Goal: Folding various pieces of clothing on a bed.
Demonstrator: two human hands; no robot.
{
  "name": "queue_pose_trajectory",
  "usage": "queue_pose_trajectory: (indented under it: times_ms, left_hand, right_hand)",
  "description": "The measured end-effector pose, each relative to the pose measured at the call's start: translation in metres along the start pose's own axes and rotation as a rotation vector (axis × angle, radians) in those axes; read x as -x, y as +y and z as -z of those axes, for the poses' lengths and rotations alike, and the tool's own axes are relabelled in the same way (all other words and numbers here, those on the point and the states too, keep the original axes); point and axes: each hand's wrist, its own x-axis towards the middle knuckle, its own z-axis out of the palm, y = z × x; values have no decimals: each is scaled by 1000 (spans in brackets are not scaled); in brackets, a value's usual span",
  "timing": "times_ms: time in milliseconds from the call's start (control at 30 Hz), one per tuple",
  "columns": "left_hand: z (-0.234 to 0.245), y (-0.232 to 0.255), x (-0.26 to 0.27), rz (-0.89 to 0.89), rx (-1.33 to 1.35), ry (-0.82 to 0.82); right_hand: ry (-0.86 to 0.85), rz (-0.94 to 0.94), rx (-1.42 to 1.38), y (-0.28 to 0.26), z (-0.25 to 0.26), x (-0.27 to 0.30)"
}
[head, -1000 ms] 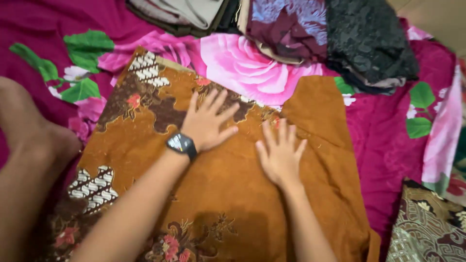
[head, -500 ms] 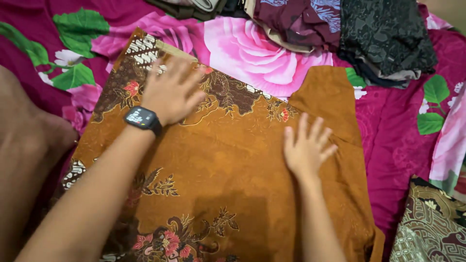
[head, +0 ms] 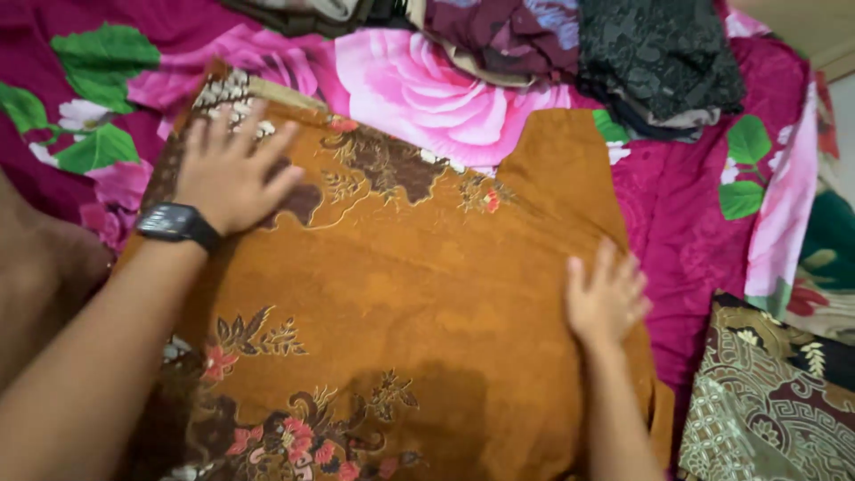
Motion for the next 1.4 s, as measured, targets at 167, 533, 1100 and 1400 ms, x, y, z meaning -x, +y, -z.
queue_pose_trajectory:
  times_ms: [167,533,1100,1400]
  left_hand:
    - [14,114,-28,129,-308,-125]
    - [-25,181,-11,-332,149,-18]
    - [18,118,-36,100,-132,-73]
    - [-40,158,-16,-62,103,21]
  right_hand:
    - [39,52,9,-56,9,19]
    - [-53,310,-204,-157,3,50]
    - [85,163,-21,-57,-9,7]
    - [-79,492,-93,-163,-2,40]
